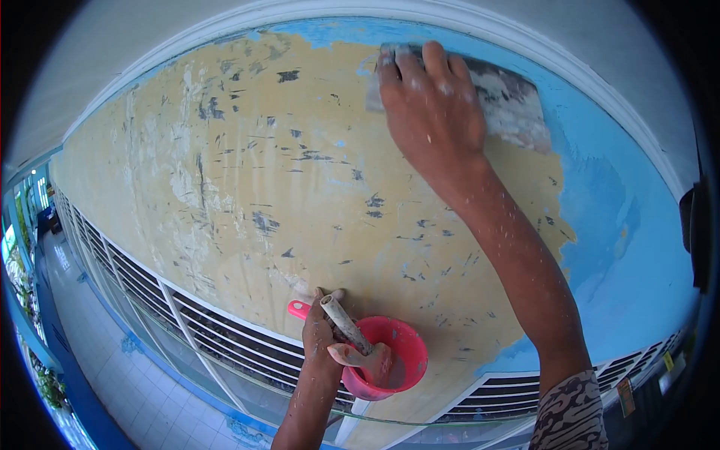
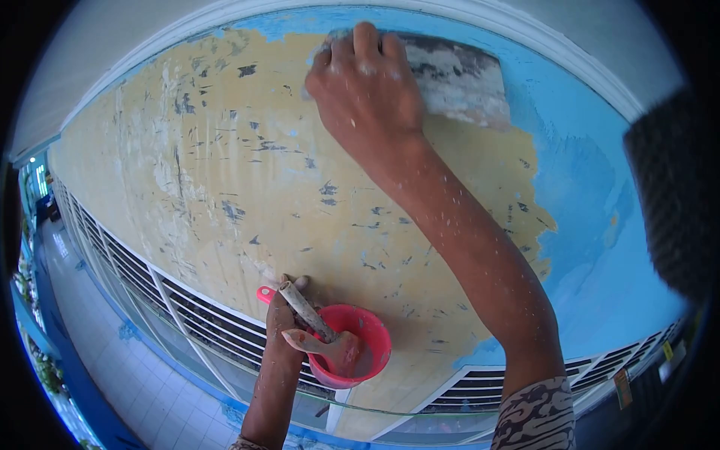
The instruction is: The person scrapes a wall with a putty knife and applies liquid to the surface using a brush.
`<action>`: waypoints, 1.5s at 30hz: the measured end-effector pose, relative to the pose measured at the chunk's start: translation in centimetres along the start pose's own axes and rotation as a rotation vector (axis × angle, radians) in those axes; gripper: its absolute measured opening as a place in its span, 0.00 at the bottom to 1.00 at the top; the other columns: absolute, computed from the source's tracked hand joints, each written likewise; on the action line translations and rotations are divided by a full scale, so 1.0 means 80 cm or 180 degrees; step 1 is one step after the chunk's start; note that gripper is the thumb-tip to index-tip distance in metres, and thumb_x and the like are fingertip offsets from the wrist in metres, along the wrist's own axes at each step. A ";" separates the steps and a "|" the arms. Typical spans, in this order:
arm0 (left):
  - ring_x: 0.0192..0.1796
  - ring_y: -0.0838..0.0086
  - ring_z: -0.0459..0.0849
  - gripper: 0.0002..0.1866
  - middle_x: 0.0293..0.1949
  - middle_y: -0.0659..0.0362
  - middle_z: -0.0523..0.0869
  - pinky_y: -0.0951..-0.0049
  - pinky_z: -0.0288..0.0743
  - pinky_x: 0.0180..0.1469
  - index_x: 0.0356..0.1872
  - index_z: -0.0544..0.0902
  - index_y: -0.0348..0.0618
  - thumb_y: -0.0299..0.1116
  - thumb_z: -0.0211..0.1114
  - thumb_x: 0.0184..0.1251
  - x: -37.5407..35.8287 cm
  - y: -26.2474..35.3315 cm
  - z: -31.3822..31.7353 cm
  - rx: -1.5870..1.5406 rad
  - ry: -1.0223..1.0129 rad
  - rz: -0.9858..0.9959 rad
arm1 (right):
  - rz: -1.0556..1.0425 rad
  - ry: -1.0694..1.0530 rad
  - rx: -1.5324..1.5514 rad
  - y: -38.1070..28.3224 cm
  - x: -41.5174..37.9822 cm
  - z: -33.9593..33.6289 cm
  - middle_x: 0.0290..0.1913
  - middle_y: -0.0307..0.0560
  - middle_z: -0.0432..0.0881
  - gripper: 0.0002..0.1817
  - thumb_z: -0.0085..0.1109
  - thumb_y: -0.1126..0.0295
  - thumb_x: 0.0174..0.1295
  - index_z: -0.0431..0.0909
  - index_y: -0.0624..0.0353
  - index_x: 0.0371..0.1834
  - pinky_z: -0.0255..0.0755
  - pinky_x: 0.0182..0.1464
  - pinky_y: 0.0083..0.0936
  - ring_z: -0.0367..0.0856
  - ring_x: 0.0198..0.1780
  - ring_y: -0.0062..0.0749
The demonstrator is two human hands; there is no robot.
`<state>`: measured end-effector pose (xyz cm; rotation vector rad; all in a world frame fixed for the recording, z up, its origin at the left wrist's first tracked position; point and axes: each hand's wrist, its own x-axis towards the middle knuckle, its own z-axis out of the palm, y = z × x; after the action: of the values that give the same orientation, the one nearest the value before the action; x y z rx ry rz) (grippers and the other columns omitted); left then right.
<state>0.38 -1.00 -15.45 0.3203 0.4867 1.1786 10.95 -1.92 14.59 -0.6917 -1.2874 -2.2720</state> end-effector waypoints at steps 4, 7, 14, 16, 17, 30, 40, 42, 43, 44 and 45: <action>0.26 0.67 0.79 0.25 0.26 0.58 0.80 0.65 0.77 0.30 0.46 0.83 0.44 0.58 0.57 0.74 0.001 -0.001 0.000 -0.0105 -0.0025 -0.0072 | 0.0276 -0.1301 0.0003 -0.001 0.036 -0.016 0.37 0.47 0.86 0.12 0.60 0.75 0.55 0.87 0.63 0.42 0.75 0.49 0.33 0.78 0.48 0.38; 0.26 0.67 0.80 0.24 0.26 0.58 0.80 0.65 0.77 0.30 0.46 0.83 0.44 0.57 0.57 0.74 -0.004 0.003 0.000 -0.0033 0.0014 -0.0044 | 0.0010 -0.0647 0.0092 -0.026 -0.011 -0.016 0.23 0.41 0.80 0.03 0.66 0.71 0.47 0.86 0.57 0.21 0.67 0.36 0.33 0.74 0.38 0.33; 0.27 0.66 0.81 0.23 0.27 0.57 0.81 0.65 0.79 0.30 0.46 0.83 0.44 0.55 0.56 0.75 -0.009 0.004 0.007 -0.0160 0.0083 -0.0015 | 0.0157 -0.0452 0.0003 0.005 -0.002 -0.009 0.27 0.40 0.82 0.06 0.64 0.71 0.49 0.87 0.59 0.28 0.68 0.41 0.32 0.75 0.42 0.34; 0.26 0.66 0.81 0.23 0.27 0.57 0.82 0.65 0.79 0.29 0.46 0.83 0.43 0.55 0.56 0.75 -0.005 0.005 -0.002 -0.0133 0.0029 -0.0027 | 0.0044 -0.0617 0.0085 -0.009 -0.027 -0.035 0.29 0.41 0.82 0.07 0.63 0.72 0.51 0.88 0.60 0.31 0.68 0.42 0.32 0.75 0.43 0.36; 0.26 0.66 0.81 0.23 0.26 0.56 0.81 0.64 0.79 0.29 0.46 0.83 0.43 0.55 0.56 0.76 -0.003 0.005 -0.003 -0.0115 0.0006 -0.0054 | 0.0032 -0.0596 0.0090 -0.008 -0.043 -0.043 0.29 0.41 0.82 0.07 0.63 0.72 0.51 0.88 0.60 0.31 0.68 0.42 0.32 0.75 0.43 0.36; 0.25 0.66 0.80 0.22 0.23 0.56 0.80 0.65 0.78 0.28 0.46 0.83 0.44 0.54 0.58 0.75 -0.011 0.010 0.002 -0.0093 0.0089 -0.0196 | -0.0029 -0.0571 -0.0019 0.011 -0.038 -0.048 0.29 0.44 0.85 0.06 0.63 0.74 0.53 0.87 0.61 0.32 0.73 0.41 0.30 0.80 0.46 0.36; 0.24 0.67 0.80 0.22 0.23 0.57 0.80 0.68 0.77 0.28 0.44 0.83 0.43 0.54 0.58 0.75 0.003 0.006 -0.005 -0.0025 -0.0075 -0.0035 | 0.0277 -0.1057 -0.0121 0.021 -0.039 -0.047 0.47 0.43 0.86 0.22 0.62 0.77 0.53 0.83 0.60 0.54 0.73 0.53 0.34 0.77 0.52 0.38; 0.24 0.67 0.80 0.22 0.23 0.56 0.80 0.67 0.77 0.27 0.44 0.83 0.44 0.54 0.58 0.75 -0.002 0.005 -0.002 -0.0174 0.0029 -0.0025 | 0.0394 -0.1114 -0.0114 0.035 -0.015 -0.035 0.47 0.43 0.85 0.22 0.62 0.77 0.53 0.83 0.59 0.55 0.73 0.53 0.33 0.77 0.52 0.38; 0.24 0.67 0.80 0.22 0.23 0.56 0.80 0.67 0.77 0.27 0.44 0.83 0.44 0.54 0.58 0.75 -0.004 0.006 0.002 -0.0159 0.0024 -0.0036 | 0.0401 -0.1126 -0.0127 0.035 -0.016 -0.036 0.47 0.43 0.85 0.22 0.62 0.77 0.53 0.83 0.59 0.55 0.73 0.53 0.33 0.77 0.52 0.38; 0.23 0.66 0.80 0.22 0.22 0.56 0.80 0.67 0.77 0.26 0.44 0.83 0.44 0.54 0.59 0.74 -0.008 0.009 0.005 -0.0052 0.0043 -0.0023 | 0.0335 -0.1230 -0.0164 0.033 -0.019 -0.041 0.47 0.43 0.85 0.23 0.62 0.77 0.53 0.83 0.59 0.56 0.73 0.54 0.33 0.77 0.52 0.38; 0.23 0.66 0.80 0.22 0.22 0.56 0.80 0.67 0.77 0.26 0.44 0.83 0.44 0.54 0.59 0.74 -0.013 0.010 0.001 0.0067 0.0083 -0.0018 | 0.0279 -0.1353 -0.0186 0.027 -0.024 -0.049 0.47 0.43 0.85 0.23 0.62 0.76 0.53 0.82 0.59 0.56 0.73 0.54 0.34 0.77 0.52 0.38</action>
<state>-0.53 -1.65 -14.76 0.3218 0.5229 1.1740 12.89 -6.10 13.13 -1.2791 -1.3417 -2.1697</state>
